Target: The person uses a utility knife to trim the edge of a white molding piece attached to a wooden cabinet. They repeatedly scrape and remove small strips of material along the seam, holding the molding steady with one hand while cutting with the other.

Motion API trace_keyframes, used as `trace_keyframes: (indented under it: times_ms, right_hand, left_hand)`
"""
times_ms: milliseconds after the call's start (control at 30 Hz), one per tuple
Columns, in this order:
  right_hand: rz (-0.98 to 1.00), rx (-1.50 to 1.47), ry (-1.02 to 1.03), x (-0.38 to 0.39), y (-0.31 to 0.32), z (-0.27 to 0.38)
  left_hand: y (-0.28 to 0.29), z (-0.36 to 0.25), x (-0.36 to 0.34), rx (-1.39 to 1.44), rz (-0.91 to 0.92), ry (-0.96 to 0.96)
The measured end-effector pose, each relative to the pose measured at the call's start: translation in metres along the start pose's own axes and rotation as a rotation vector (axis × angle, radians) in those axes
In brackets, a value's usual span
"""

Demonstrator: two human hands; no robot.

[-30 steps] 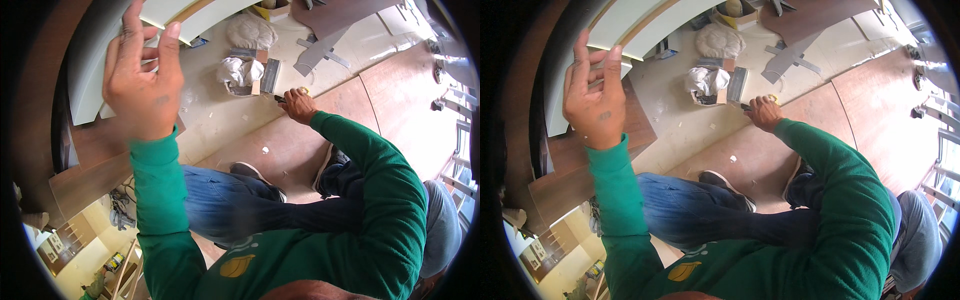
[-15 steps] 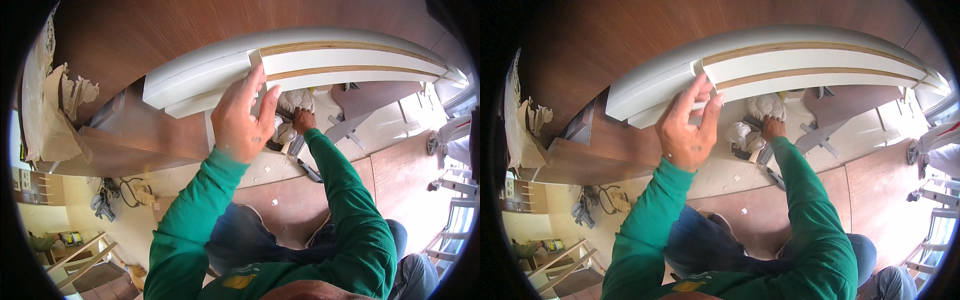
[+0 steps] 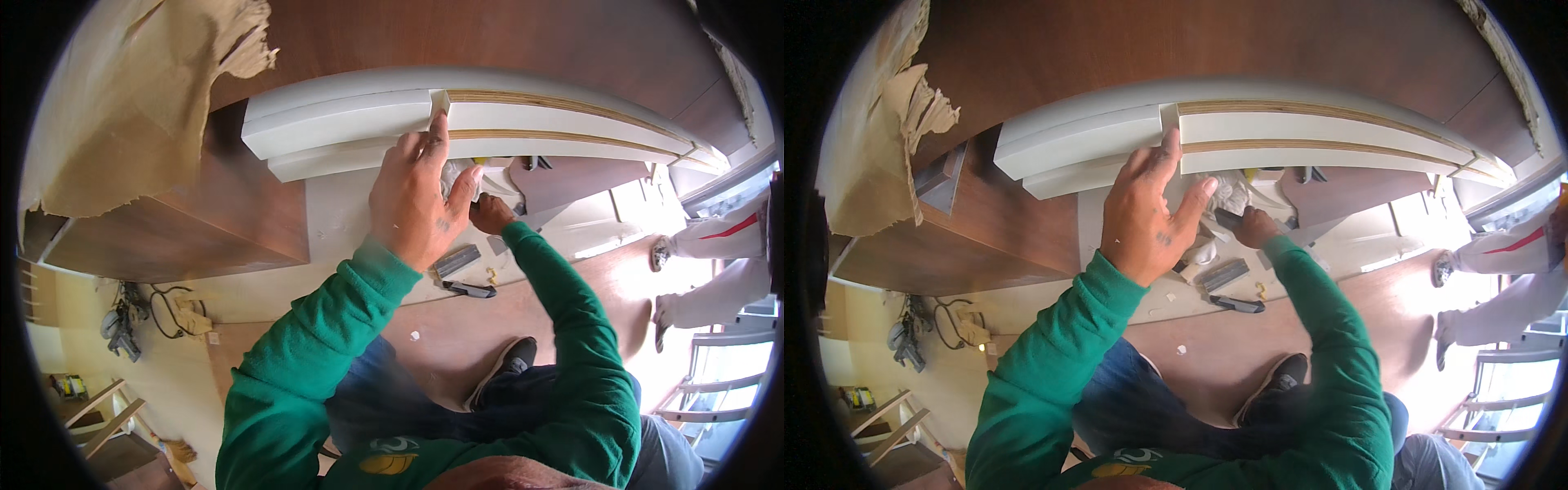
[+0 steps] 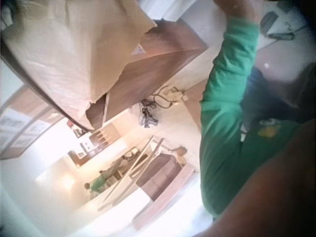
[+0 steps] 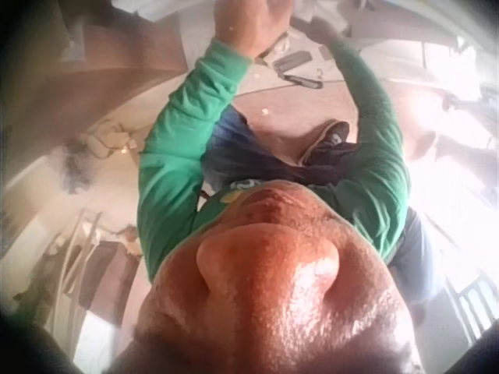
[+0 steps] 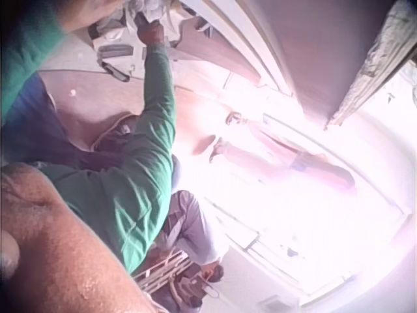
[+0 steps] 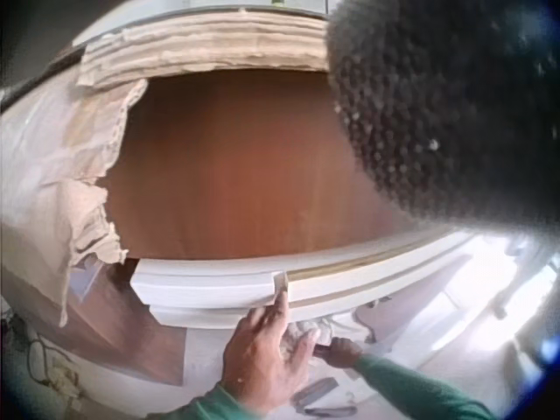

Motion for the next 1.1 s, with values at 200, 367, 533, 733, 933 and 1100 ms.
trace_keyframes:
  times_ms: [200,367,533,733,933,1100]
  right_hand:
    - [0.041,-0.020,0.172,0.140,0.148,0.028]
    - [-0.187,-0.094,0.177,0.252,0.269,0.126]
    - [-0.599,-0.058,0.280,0.285,0.304,0.171]
    - [-0.788,0.054,0.274,0.265,0.322,0.199]
    - [-0.713,-0.031,0.224,0.248,0.336,0.228]
    - [-0.720,0.005,0.258,0.242,0.339,0.234]
  left_hand:
    - [0.013,-0.018,-0.002,0.108,0.415,0.207]
    - [0.016,0.003,0.007,0.319,0.215,0.248]
    - [-0.001,0.000,0.004,0.652,0.246,0.681]
    - [-0.013,-0.012,-0.001,1.196,0.169,1.107]
    - [-0.044,-0.004,-0.005,1.220,0.081,1.221]
    - [-0.055,0.000,-0.007,1.371,0.176,1.143]
Point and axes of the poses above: each hand's wrist, its own x-axis away from the middle knuckle, its own y-axis out of the back of the hand, z = x × y, the point moved 3 cm from there along -x, towards the middle knuckle, and after that the axes turned 3 degrees about x, right-handed, at the moved point
